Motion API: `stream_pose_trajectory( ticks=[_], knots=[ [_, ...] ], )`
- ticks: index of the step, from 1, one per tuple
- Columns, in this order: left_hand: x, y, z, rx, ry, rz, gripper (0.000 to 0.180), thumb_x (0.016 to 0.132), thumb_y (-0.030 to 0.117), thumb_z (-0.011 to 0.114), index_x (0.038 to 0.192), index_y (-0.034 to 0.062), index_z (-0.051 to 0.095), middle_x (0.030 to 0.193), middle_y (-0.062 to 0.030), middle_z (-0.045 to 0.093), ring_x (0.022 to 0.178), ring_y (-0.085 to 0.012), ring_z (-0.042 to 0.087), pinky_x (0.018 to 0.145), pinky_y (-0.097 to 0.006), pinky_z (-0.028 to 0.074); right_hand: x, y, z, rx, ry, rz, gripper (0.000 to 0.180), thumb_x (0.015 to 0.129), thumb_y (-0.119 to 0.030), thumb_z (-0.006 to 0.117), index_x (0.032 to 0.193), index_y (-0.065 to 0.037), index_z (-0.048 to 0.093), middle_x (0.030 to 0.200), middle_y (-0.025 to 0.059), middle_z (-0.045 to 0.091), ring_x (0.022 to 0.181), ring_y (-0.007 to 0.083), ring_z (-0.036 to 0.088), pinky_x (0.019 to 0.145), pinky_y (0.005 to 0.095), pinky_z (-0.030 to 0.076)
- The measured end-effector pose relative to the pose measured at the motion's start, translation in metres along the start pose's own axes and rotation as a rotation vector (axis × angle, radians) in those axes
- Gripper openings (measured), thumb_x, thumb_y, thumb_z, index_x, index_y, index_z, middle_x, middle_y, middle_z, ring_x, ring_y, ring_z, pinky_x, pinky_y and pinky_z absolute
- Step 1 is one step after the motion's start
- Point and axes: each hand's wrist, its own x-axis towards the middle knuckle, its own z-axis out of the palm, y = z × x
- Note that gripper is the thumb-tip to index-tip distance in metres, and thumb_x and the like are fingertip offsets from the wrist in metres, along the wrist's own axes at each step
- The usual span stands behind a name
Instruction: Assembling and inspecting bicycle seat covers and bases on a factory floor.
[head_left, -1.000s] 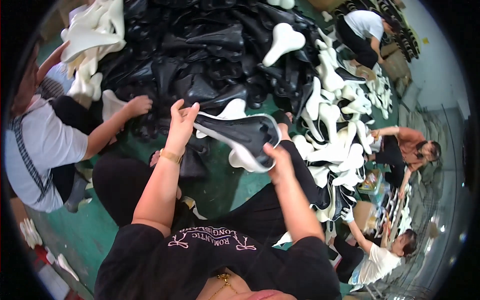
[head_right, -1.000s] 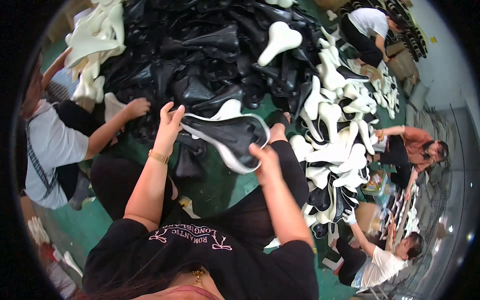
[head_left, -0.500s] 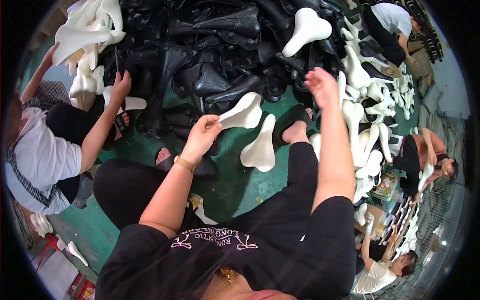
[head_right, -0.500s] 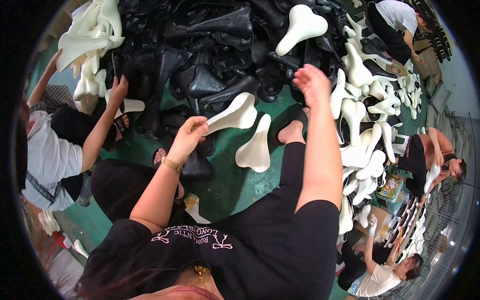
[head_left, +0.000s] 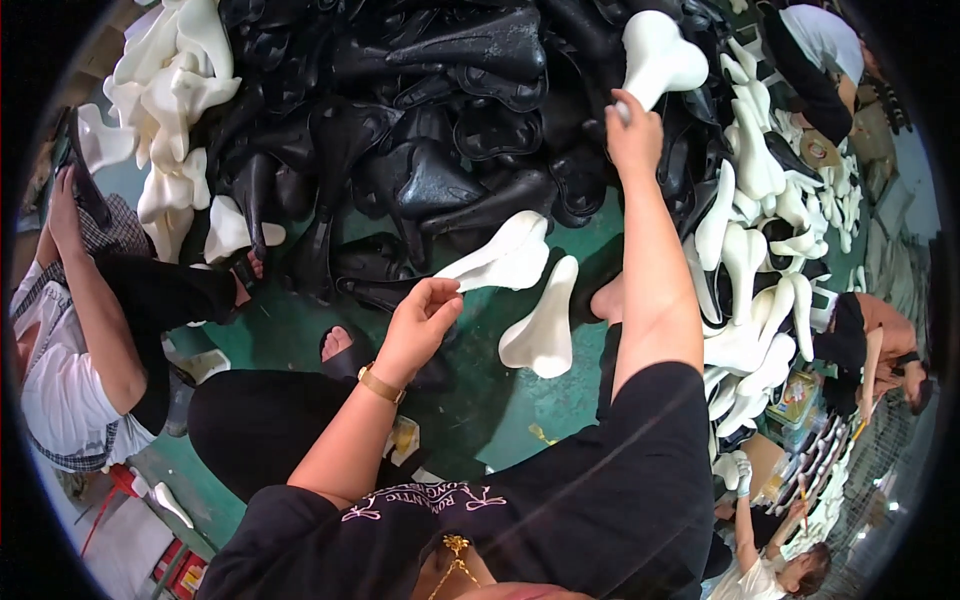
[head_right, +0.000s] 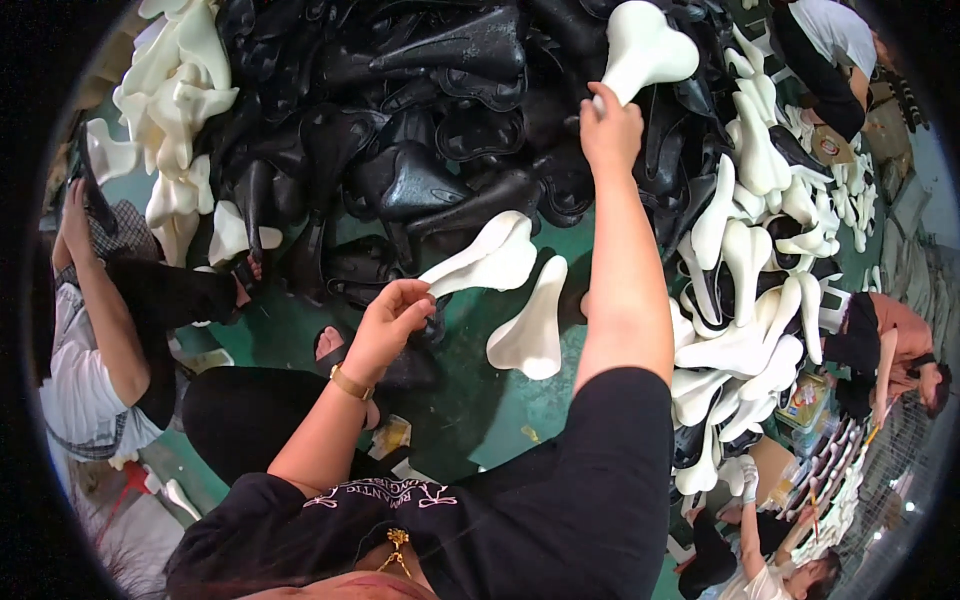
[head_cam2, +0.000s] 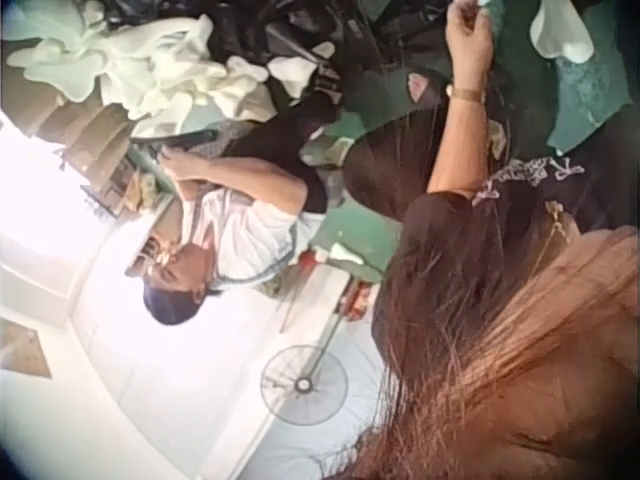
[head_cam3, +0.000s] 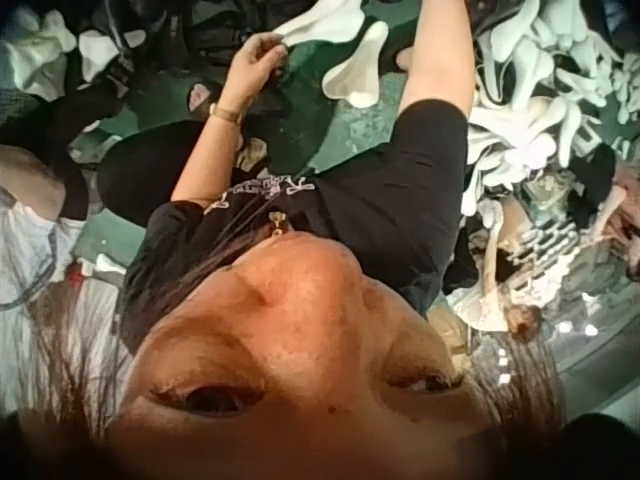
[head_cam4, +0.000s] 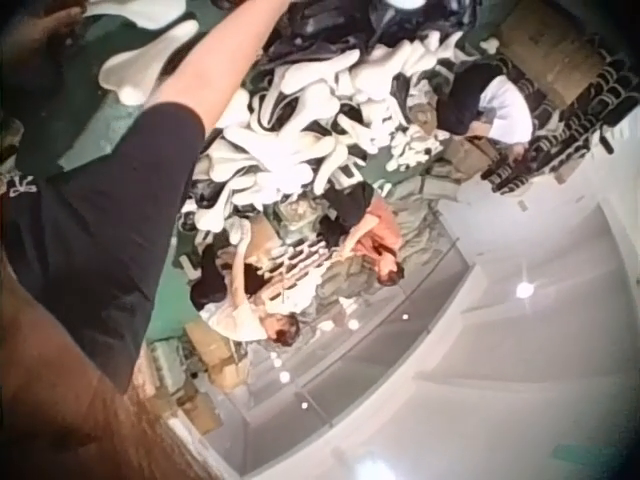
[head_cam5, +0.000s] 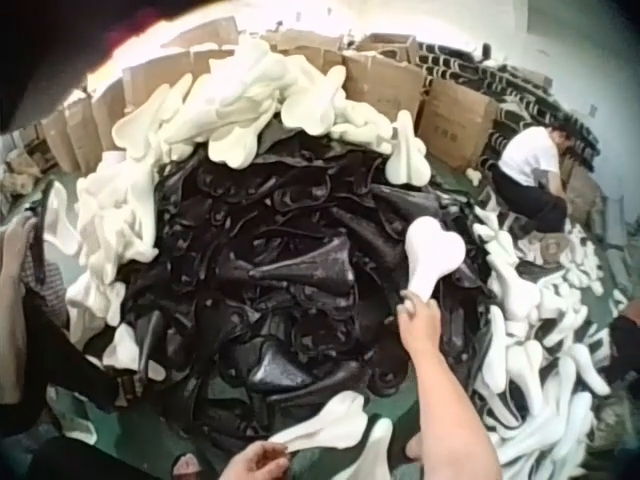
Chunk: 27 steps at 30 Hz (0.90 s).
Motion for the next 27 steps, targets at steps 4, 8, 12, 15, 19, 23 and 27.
stream_pose_trajectory(
  ticks=[4,8,12,15,19,23,27],
  knots=[
    [-0.004,0.003,-0.001,0.065,0.013,0.251,0.026,0.088,0.008,0.064,0.112,0.0024,0.057,0.099,-0.0040,0.061,0.090,-0.0106,0.059,0.080,-0.025,0.049,-0.038,-0.055,-0.081,0.178,0.141,-0.353,0.012,0.082,-0.019,0.069,0.093,-0.023,0.071,0.085,0.0097,0.057,0.079,0.0301,0.059,0.069,0.0379,0.050],
    [-0.030,0.060,0.004,0.635,0.236,0.757,0.063,0.070,0.009,0.077,0.127,0.0089,0.050,0.130,-0.0155,0.046,0.121,-0.0327,0.046,0.102,-0.042,0.038,-0.100,-0.138,-0.168,0.168,-0.477,-0.544,0.015,0.080,-0.010,0.067,0.092,-0.018,0.070,0.091,0.0094,0.057,0.080,0.0283,0.062,0.068,0.0344,0.050],
    [-0.041,0.076,-0.001,0.948,0.325,0.940,0.079,0.060,0.010,0.079,0.132,0.0148,0.047,0.140,-0.0110,0.040,0.133,-0.0343,0.035,0.109,-0.059,0.022,-0.139,-0.177,-0.171,0.549,-0.914,-0.811,0.019,0.079,-0.003,0.067,0.097,-0.009,0.069,0.102,0.0097,0.058,0.084,0.0245,0.062,0.073,0.0304,0.049],
    [-0.032,0.069,-0.027,0.941,0.382,0.820,0.063,0.061,0.009,0.077,0.119,0.0119,0.053,0.111,-0.0083,0.059,0.112,-0.0311,0.054,0.103,-0.051,0.034,-0.164,-0.174,-0.131,1.170,-1.037,0.062,0.024,0.085,-0.004,0.064,0.110,-0.006,0.065,0.107,0.0062,0.060,0.084,0.0184,0.061,0.075,0.0278,0.050],
    [-0.011,0.056,-0.044,0.218,0.535,0.707,0.060,0.066,0.008,0.080,0.117,0.0041,0.049,0.108,-0.0129,0.057,0.094,-0.0302,0.059,0.084,-0.041,0.048,-0.236,-0.102,-0.003,0.688,-0.637,0.308,0.027,0.085,-0.010,0.064,0.111,-0.005,0.063,0.097,0.0078,0.066,0.083,0.0182,0.064,0.075,0.0292,0.051],
    [-0.013,0.061,-0.062,0.230,0.603,0.525,0.057,0.070,0.011,0.080,0.115,0.0030,0.046,0.108,-0.0105,0.056,0.093,-0.0202,0.057,0.084,-0.031,0.047,-0.349,-0.103,0.060,0.197,-0.983,-0.202,0.034,0.078,-0.015,0.065,0.111,-0.007,0.060,0.110,0.0141,0.060,0.102,0.0331,0.058,0.085,0.0418,0.050],
    [-0.016,0.068,-0.052,-0.133,0.397,0.475,0.046,0.075,0.008,0.075,0.113,0.0036,0.049,0.107,-0.0091,0.058,0.093,-0.0205,0.058,0.087,-0.032,0.046,-0.389,-0.108,0.083,0.099,-0.608,-0.284,0.030,0.079,-0.015,0.059,0.108,-0.008,0.061,0.120,0.0137,0.053,0.113,0.0332,0.051,0.087,0.0410,0.049]
  ],
)
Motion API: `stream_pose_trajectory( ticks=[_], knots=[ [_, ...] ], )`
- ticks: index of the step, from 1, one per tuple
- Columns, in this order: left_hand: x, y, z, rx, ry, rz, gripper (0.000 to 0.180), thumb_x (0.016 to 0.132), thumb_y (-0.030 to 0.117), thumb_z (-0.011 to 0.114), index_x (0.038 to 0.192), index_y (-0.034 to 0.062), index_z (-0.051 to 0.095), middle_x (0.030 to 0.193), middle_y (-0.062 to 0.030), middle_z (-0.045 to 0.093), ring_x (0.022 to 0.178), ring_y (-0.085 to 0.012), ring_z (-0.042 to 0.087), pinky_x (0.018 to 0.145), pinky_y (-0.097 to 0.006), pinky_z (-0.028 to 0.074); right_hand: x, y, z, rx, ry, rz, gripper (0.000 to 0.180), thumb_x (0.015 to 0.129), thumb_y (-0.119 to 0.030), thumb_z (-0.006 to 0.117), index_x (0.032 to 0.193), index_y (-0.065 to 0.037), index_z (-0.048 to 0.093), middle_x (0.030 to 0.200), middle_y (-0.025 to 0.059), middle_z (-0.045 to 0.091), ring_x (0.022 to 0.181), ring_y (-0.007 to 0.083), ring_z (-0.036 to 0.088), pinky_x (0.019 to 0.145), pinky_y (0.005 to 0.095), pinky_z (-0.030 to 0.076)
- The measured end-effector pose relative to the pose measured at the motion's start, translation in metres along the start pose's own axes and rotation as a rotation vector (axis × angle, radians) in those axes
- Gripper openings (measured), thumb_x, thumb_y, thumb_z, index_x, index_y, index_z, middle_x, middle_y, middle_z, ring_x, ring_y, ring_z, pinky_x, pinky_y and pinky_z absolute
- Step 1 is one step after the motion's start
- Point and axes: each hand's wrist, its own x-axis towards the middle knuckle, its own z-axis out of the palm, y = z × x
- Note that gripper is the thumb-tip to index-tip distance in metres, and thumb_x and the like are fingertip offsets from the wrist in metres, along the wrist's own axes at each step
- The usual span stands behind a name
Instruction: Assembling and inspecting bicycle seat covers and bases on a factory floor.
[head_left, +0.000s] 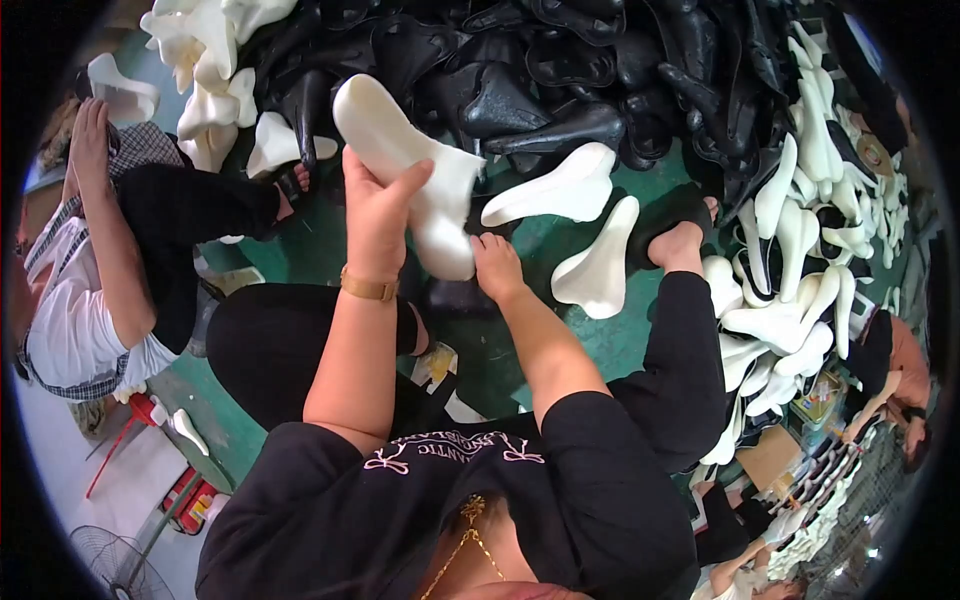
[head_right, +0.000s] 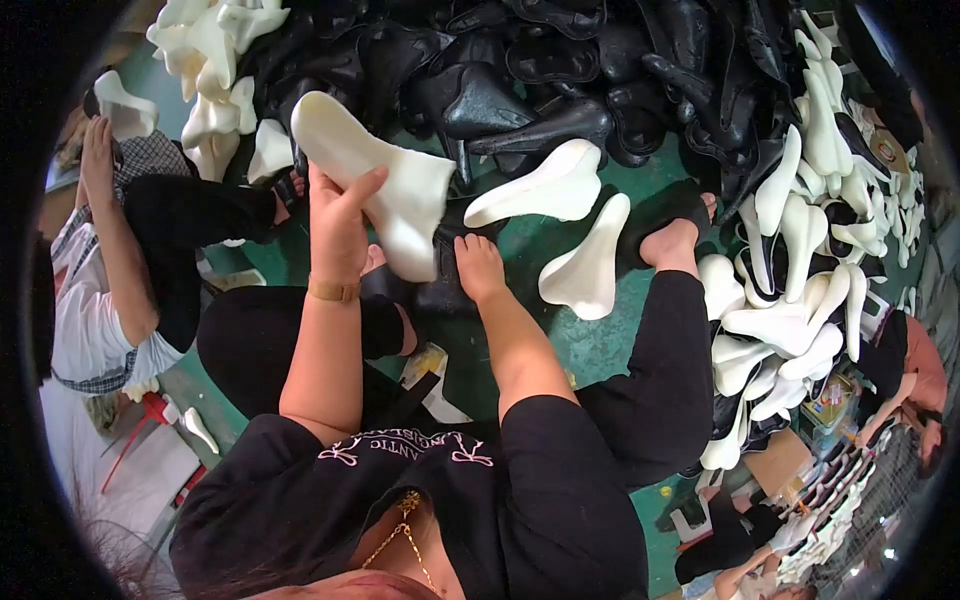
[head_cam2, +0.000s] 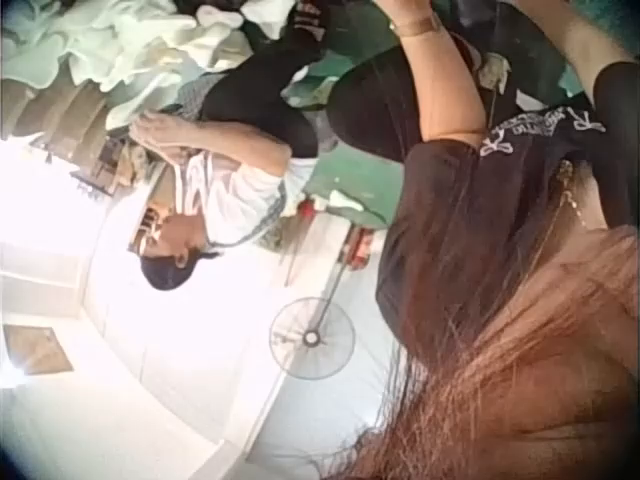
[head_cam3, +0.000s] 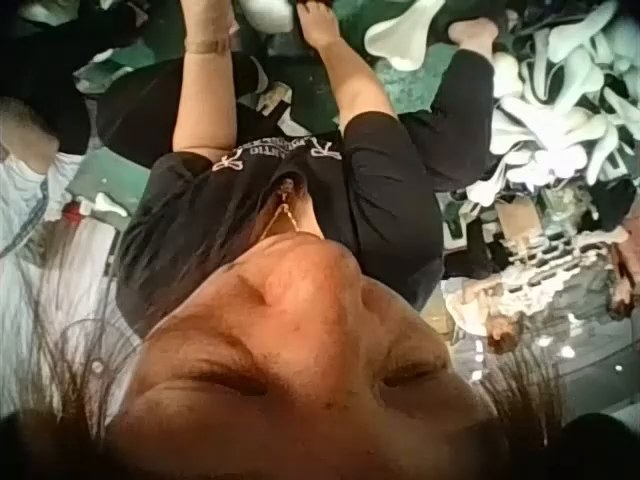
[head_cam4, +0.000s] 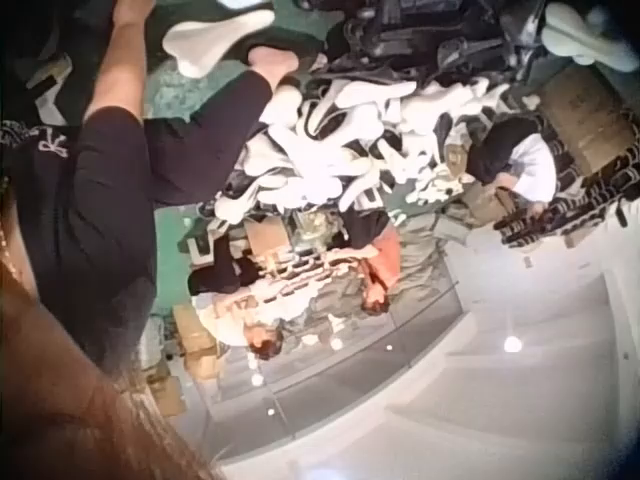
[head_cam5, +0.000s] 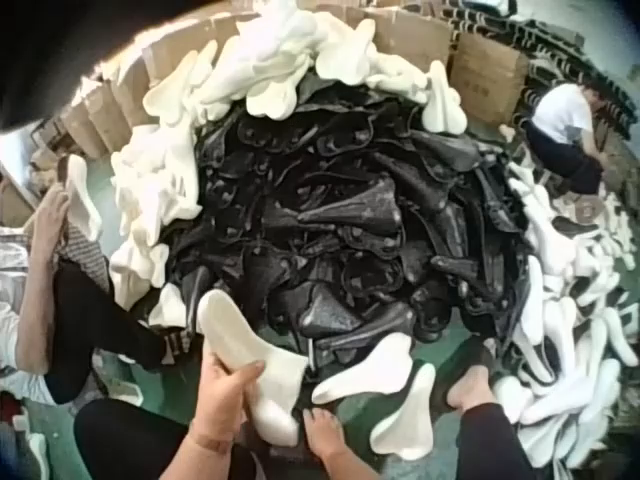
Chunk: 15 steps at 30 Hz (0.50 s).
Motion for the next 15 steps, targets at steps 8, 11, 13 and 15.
stream_pose_trajectory(
  ticks=[8,11,13,15],
  knots=[
    [0.000,0.034,-0.021,-0.549,-0.040,-0.072,0.047,0.096,0.038,0.053,0.126,0.0025,0.045,0.122,-0.0203,0.057,0.108,-0.0282,0.058,0.095,-0.042,0.047,0.024,0.036,-0.124,1.265,-0.199,0.702,0.032,0.077,-0.013,0.060,0.104,0.002,0.067,0.091,0.0074,0.068,0.083,0.0179,0.062,0.078,0.0292,0.047],
    [-0.006,0.054,-0.031,-0.639,-0.061,0.000,0.047,0.097,0.038,0.053,0.126,0.0021,0.045,0.121,-0.0189,0.058,0.105,-0.0264,0.060,0.091,-0.039,0.050,-0.004,0.033,-0.178,1.794,0.043,0.673,0.036,0.087,-0.012,0.053,0.117,0.006,0.058,0.109,0.0136,0.065,0.097,0.0228,0.063,0.088,0.0323,0.048],
    [-0.007,0.051,-0.039,-0.453,-0.012,0.005,0.045,0.096,0.036,0.055,0.123,0.0011,0.047,0.118,-0.0170,0.060,0.100,-0.0239,0.062,0.087,-0.037,0.052,-0.016,0.009,-0.213,1.867,0.115,0.609,0.036,0.089,-0.012,0.051,0.120,0.006,0.056,0.113,0.0139,0.064,0.099,0.0238,0.063,0.091,0.0333,0.048],
    [-0.018,0.046,-0.033,-0.433,0.039,-0.045,0.045,0.095,0.038,0.057,0.119,0.0010,0.049,0.114,-0.0140,0.061,0.098,-0.0226,0.062,0.086,-0.036,0.051,-0.026,-0.022,-0.238,1.863,0.323,0.489,0.033,0.091,-0.014,0.050,0.118,0.003,0.055,0.118,0.0162,0.061,0.108,0.0276,0.060,0.098,0.0373,0.045]
  ],
)
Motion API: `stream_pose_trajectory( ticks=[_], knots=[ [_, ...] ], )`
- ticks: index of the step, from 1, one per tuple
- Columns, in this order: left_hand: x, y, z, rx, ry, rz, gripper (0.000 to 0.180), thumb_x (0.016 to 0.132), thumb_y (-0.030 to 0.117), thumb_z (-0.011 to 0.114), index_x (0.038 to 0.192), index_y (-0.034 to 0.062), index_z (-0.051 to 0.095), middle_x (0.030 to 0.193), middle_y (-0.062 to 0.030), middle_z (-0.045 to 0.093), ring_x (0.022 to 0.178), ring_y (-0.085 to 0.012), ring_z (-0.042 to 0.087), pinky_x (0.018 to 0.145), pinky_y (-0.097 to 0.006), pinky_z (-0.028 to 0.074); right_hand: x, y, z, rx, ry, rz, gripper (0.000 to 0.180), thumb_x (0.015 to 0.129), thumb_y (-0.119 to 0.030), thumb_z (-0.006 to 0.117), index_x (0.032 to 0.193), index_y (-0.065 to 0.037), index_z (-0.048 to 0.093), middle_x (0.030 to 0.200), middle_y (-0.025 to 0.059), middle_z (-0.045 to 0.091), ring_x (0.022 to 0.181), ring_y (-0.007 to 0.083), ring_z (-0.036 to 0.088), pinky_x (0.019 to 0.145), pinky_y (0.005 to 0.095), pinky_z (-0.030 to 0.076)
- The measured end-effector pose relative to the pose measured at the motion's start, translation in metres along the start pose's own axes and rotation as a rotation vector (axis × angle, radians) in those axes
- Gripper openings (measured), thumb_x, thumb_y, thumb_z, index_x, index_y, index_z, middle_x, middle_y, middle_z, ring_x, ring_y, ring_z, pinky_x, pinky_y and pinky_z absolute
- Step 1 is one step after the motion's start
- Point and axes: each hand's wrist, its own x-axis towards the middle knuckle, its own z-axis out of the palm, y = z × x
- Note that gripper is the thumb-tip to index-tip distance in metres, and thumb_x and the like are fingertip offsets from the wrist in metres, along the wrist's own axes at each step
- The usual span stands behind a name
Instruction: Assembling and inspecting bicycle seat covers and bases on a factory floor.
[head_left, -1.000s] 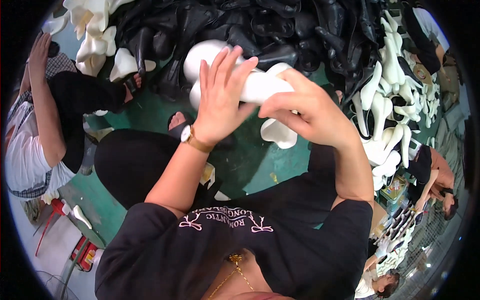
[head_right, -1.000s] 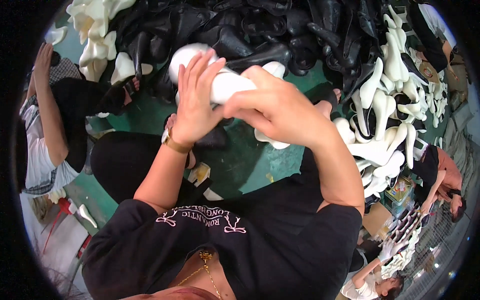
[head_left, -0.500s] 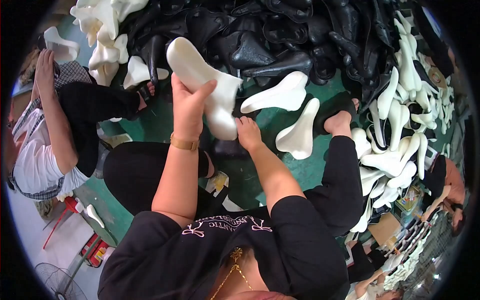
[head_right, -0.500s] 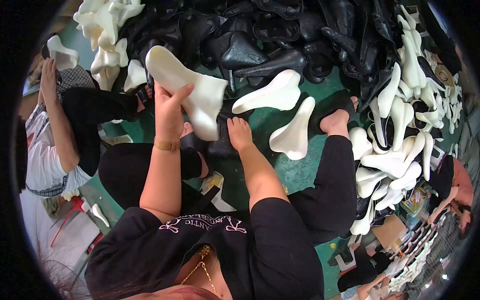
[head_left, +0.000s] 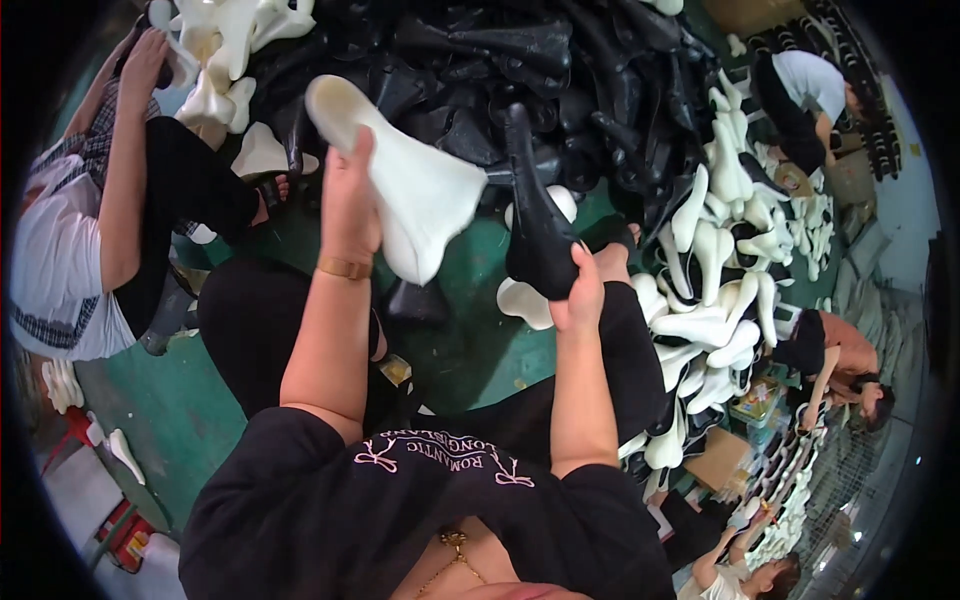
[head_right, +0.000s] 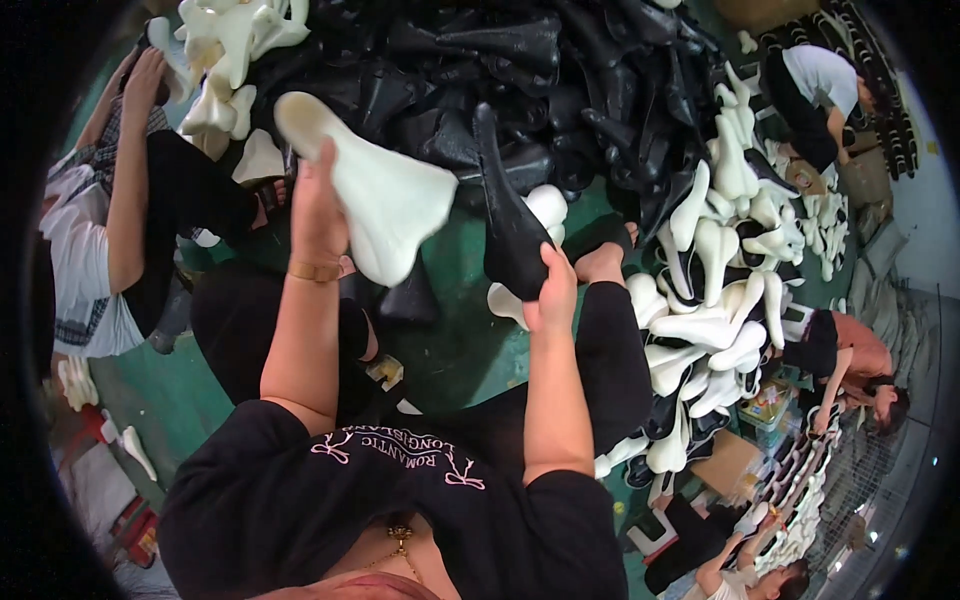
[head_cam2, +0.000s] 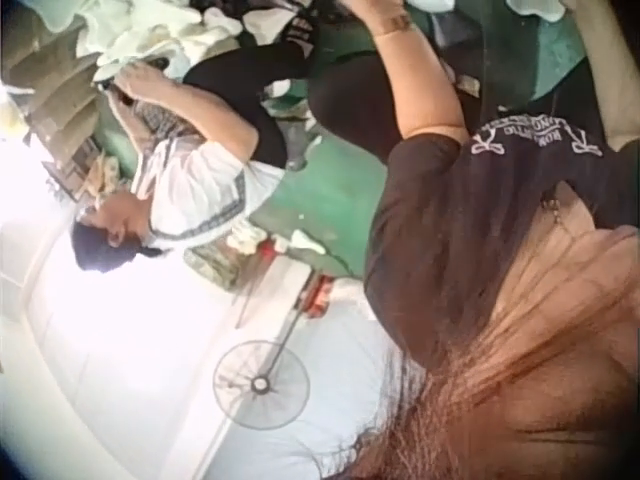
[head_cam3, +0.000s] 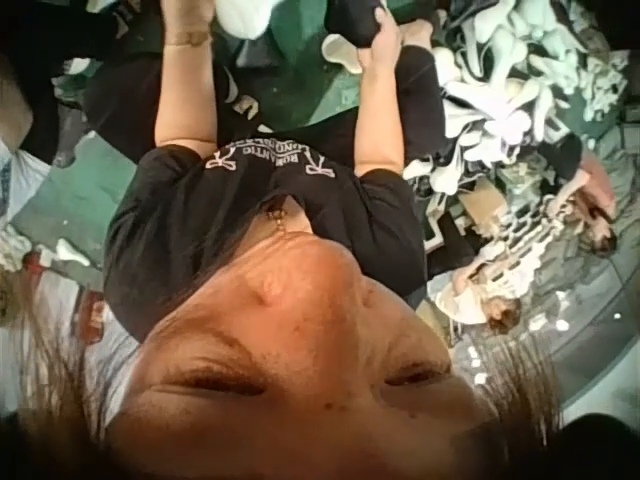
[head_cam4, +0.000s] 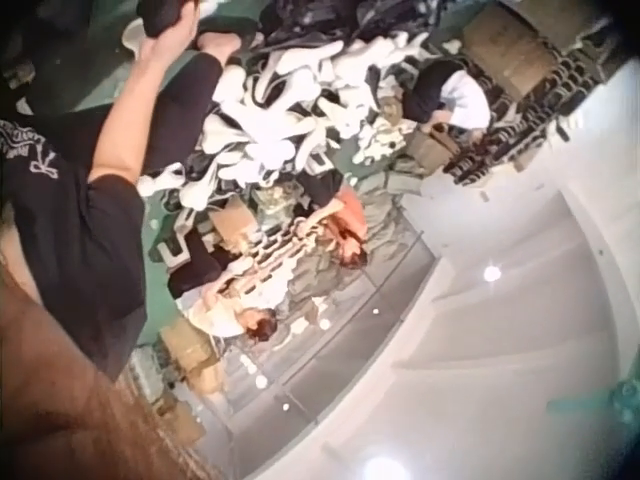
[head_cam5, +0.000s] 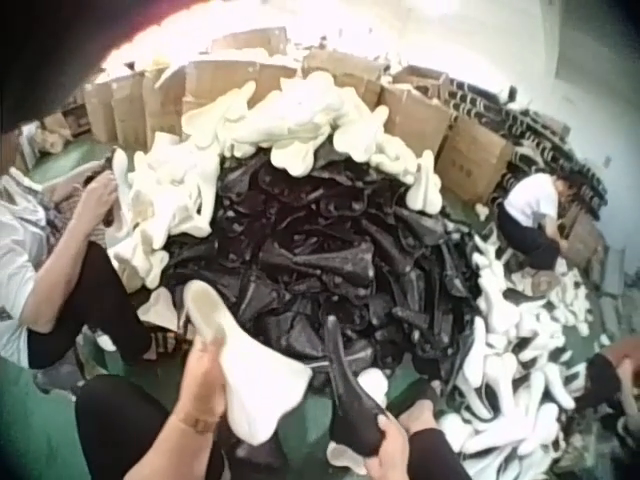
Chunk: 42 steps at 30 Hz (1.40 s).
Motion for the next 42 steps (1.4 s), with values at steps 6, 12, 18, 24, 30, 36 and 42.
stream_pose_trajectory(
  ticks=[6,12,18,24,30,36,42],
  knots=[
    [-0.037,-0.047,0.020,-0.320,-0.159,-0.328,0.066,0.094,0.056,0.047,0.133,0.0037,0.037,0.121,-0.0112,0.054,0.109,-0.0231,0.054,0.097,-0.038,0.043,-0.092,-0.012,0.065,-0.923,-0.065,-0.621,0.041,0.088,-0.012,0.044,0.120,0.011,0.056,0.108,0.0121,0.059,0.104,0.0226,0.056,0.094,0.0299,0.041],
    [-0.058,-0.044,0.033,-0.360,-0.308,-0.265,0.063,0.096,0.060,0.037,0.132,0.0076,0.042,0.120,-0.0078,0.057,0.109,-0.0191,0.056,0.095,-0.035,0.045,-0.111,0.005,0.089,-1.399,-0.214,-0.994,0.037,0.086,-0.007,0.053,0.120,0.005,0.061,0.079,0.0076,0.049,0.072,0.0186,0.045,0.063,0.0277,0.038],
    [-0.059,-0.035,0.030,-0.407,-0.255,-0.275,0.063,0.096,0.060,0.035,0.131,0.0084,0.048,0.121,-0.0066,0.061,0.109,-0.0172,0.058,0.095,-0.033,0.046,-0.115,0.012,0.099,-1.433,-0.255,-1.003,0.038,0.084,-0.006,0.055,0.120,0.004,0.061,0.080,0.0085,0.049,0.073,0.0187,0.047,0.061,0.0277,0.040],
    [-0.061,-0.033,0.032,-0.365,-0.280,-0.305,0.063,0.092,0.067,0.038,0.122,0.0128,0.047,0.104,-0.0023,0.059,0.097,-0.0144,0.057,0.087,-0.032,0.048,-0.109,0.017,0.103,-1.409,-0.253,-1.058,0.042,0.079,-0.004,0.059,0.121,0.001,0.062,0.077,0.0096,0.049,0.067,0.0196,0.049,0.056,0.0292,0.041],
    [-0.065,-0.034,0.032,-0.376,-0.303,-0.336,0.062,0.091,0.068,0.038,0.108,0.0114,0.056,0.096,-0.0027,0.060,0.093,-0.0146,0.057,0.082,-0.031,0.048,-0.107,0.020,0.106,-1.441,-0.245,-1.042,0.041,0.080,-0.006,0.060,0.120,-0.001,0.063,0.078,0.0097,0.051,0.067,0.0210,0.051,0.057,0.0305,0.043],
    [-0.066,-0.034,0.042,-0.436,-0.200,-0.294,0.037,0.092,0.034,0.064,0.116,0.0100,0.050,0.107,-0.0023,0.059,0.102,-0.0152,0.056,0.090,-0.035,0.047,-0.102,0.024,0.108,-1.511,-0.223,-1.094,0.035,0.081,-0.009,0.060,0.115,-0.002,0.066,0.077,0.0098,0.053,0.067,0.0237,0.054,0.059,0.0335,0.045],
    [-0.066,-0.023,0.033,-0.353,-0.245,-0.297,0.024,0.090,0.011,0.063,0.111,0.0085,0.053,0.102,-0.0055,0.061,0.092,-0.0195,0.064,0.080,-0.036,0.055,-0.099,0.035,0.110,-1.471,-0.250,-1.117,0.034,0.080,-0.013,0.063,0.113,-0.003,0.067,0.074,0.0069,0.048,0.066,0.0230,0.052,0.058,0.0331,0.044]
  ],
)
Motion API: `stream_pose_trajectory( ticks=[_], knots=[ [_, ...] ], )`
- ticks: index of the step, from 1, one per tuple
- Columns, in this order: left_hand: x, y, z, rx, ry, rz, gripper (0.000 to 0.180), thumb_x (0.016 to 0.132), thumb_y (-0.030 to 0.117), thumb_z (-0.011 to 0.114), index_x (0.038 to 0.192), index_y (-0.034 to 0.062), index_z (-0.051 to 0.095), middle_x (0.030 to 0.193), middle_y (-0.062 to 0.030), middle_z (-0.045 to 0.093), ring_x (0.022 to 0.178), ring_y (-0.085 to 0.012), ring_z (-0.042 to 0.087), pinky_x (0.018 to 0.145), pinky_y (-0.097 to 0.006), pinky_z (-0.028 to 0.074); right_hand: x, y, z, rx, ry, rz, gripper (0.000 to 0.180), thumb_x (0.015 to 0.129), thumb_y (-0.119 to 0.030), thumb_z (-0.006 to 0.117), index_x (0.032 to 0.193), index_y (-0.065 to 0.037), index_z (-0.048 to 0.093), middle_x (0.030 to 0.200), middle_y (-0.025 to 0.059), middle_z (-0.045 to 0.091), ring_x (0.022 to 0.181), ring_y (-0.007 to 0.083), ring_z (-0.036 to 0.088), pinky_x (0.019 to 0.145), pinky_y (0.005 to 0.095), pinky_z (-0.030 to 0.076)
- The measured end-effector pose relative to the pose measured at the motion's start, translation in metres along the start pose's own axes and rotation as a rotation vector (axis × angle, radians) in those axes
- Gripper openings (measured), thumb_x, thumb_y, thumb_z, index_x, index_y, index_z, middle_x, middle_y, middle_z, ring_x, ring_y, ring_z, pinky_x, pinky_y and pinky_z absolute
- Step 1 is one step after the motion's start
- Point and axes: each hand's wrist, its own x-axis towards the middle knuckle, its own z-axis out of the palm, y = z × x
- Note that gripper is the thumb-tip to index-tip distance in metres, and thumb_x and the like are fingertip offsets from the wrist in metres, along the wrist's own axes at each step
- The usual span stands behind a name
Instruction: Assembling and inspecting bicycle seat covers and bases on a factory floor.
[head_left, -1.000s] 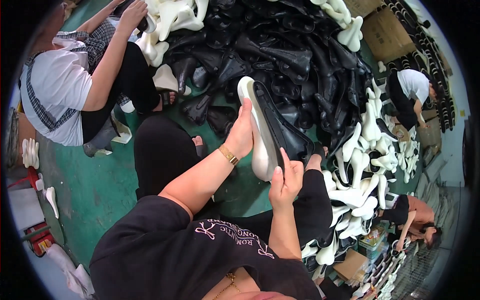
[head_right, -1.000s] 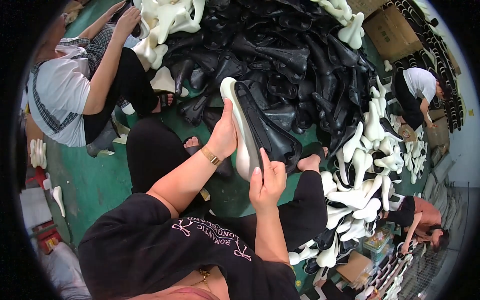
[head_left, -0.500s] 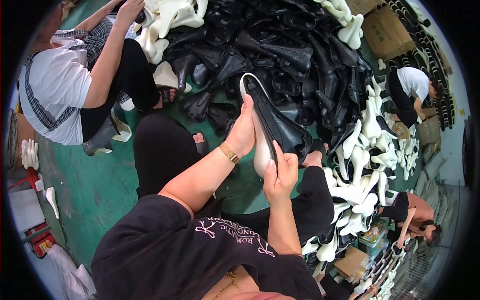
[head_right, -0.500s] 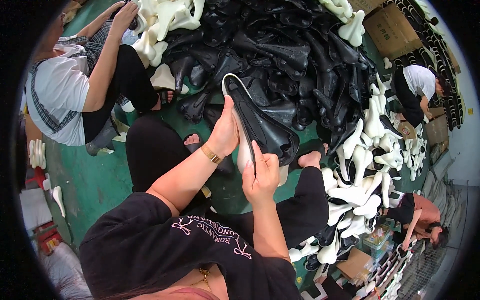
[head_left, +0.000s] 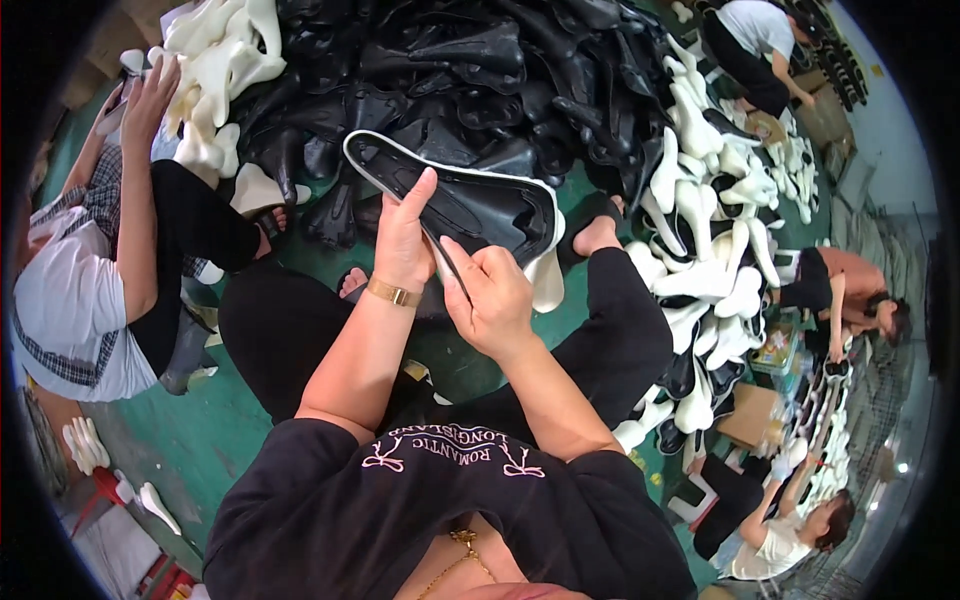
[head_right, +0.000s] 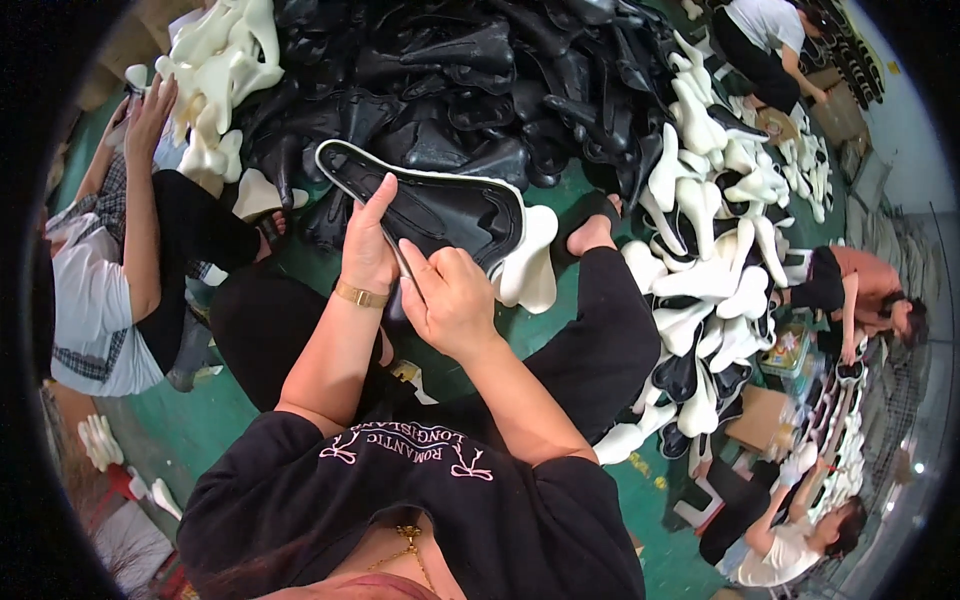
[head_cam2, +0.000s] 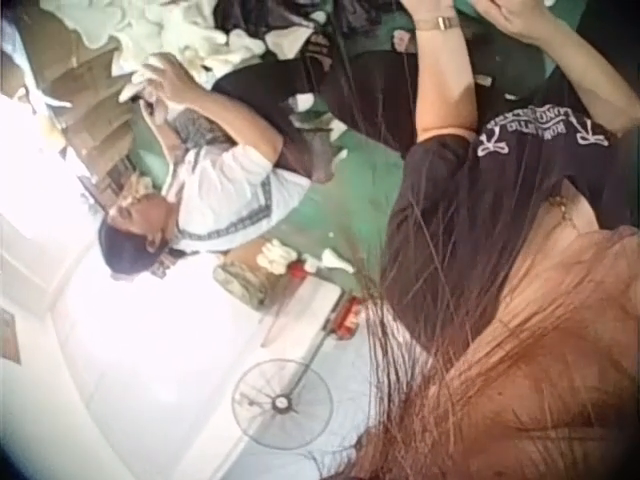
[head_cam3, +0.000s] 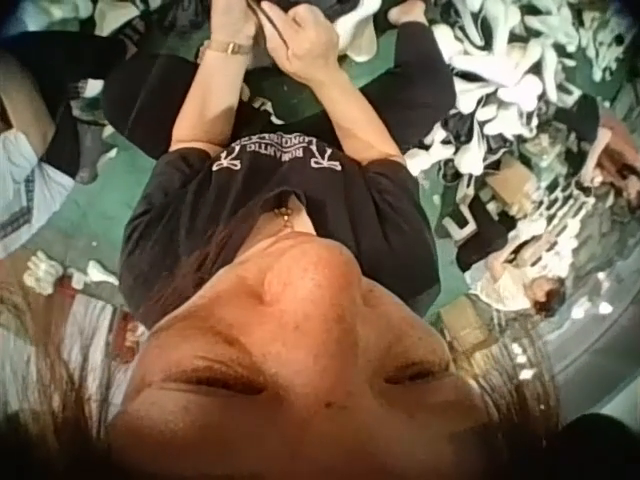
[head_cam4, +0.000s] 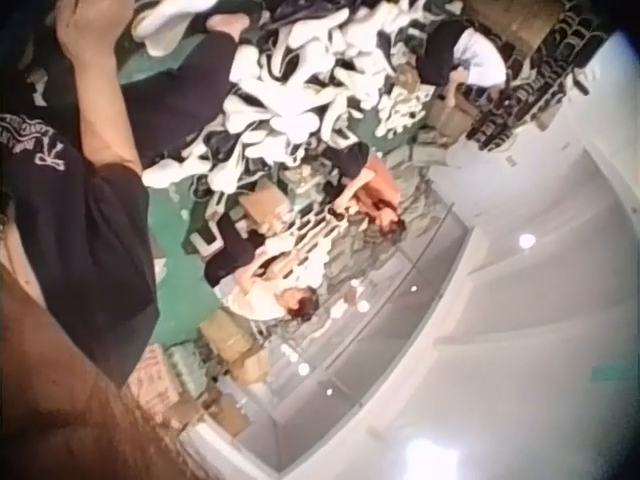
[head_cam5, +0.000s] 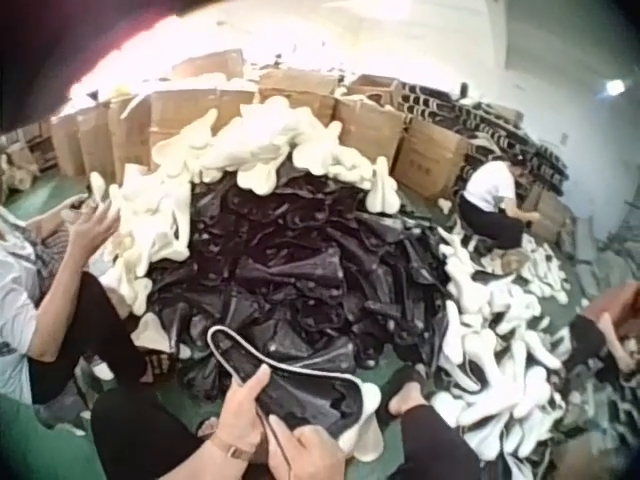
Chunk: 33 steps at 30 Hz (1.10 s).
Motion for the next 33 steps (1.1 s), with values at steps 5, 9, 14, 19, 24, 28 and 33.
stream_pose_trajectory(
  ticks=[5,9,14,19,24,28,33],
  knots=[
    [0.000,-0.002,0.004,0.018,0.022,-0.024,0.011,0.091,0.009,0.060,0.102,0.0078,0.060,0.097,-0.0086,0.066,0.085,-0.0223,0.067,0.076,-0.036,0.057,-0.004,0.007,-0.006,-0.021,-0.002,-0.030,0.038,0.078,-0.017,0.065,0.114,-0.003,0.067,0.074,0.0061,0.047,0.066,0.0224,0.051,0.058,0.0330,0.044],
    [0.003,-0.004,-0.002,0.053,0.034,-0.047,0.015,0.091,0.004,0.059,0.106,0.0064,0.060,0.100,-0.0093,0.066,0.089,-0.0237,0.067,0.079,-0.038,0.057,-0.007,0.016,-0.008,-0.014,-0.068,-0.075,0.042,0.076,-0.021,0.067,0.114,-0.004,0.067,0.076,0.0063,0.048,0.066,0.0231,0.051,0.058,0.0328,0.044],
    [0.014,-0.008,-0.015,0.021,0.060,-0.028,0.028,0.087,0.000,0.061,0.113,0.0042,0.054,0.106,-0.0103,0.062,0.094,-0.0244,0.064,0.084,-0.039,0.055,-0.009,0.031,-0.018,0.114,-0.061,-0.059,0.043,0.076,-0.024,0.066,0.115,-0.007,0.067,0.091,0.0092,0.055,0.084,0.0249,0.054,0.077,0.0341,0.045],
    [0.016,-0.001,-0.021,-0.021,0.061,-0.196,0.017,0.086,0.003,0.063,0.103,0.0023,0.059,0.095,-0.0104,0.066,0.087,-0.0250,0.067,0.079,-0.039,0.057,-0.016,0.061,-0.030,0.322,0.269,0.491,0.069,0.078,-0.022,0.077,0.135,0.002,0.045,0.122,0.0164,0.050,0.115,0.0269,0.048,0.099,0.0345,0.040],
    [0.013,-0.005,-0.026,-0.040,0.073,-0.267,0.016,0.087,0.006,0.064,0.102,0.0027,0.060,0.097,-0.0111,0.067,0.088,-0.0244,0.067,0.079,-0.038,0.057,-0.013,0.071,-0.029,0.745,0.119,0.558,0.074,0.077,-0.015,0.079,0.138,0.002,0.040,0.132,0.0146,0.051,0.119,0.0198,0.049,0.101,0.0311,0.039],
    [0.011,-0.004,-0.021,0.038,0.034,-0.331,0.024,0.091,0.015,0.062,0.107,-0.0028,0.062,0.104,-0.0160,0.068,0.092,-0.0259,0.067,0.086,-0.038,0.054,-0.016,0.077,-0.028,0.655,0.144,0.527,0.067,0.079,-0.006,0.076,0.137,0.001,0.044,0.121,0.0103,0.060,0.107,0.0157,0.058,0.095,0.0282,0.044],
    [-0.016,-0.028,-0.008,0.373,-0.201,-0.328,0.053,0.085,0.008,0.068,0.132,0.0056,0.043,0.120,-0.0079,0.060,0.108,-0.0200,0.059,0.093,-0.034,0.049,-0.013,0.084,-0.037,0.567,0.235,0.514,0.065,0.078,-0.003,0.075,0.136,0.000,0.045,0.118,0.0109,0.062,0.104,0.0156,0.060,0.092,0.0269,0.047]
  ],
)
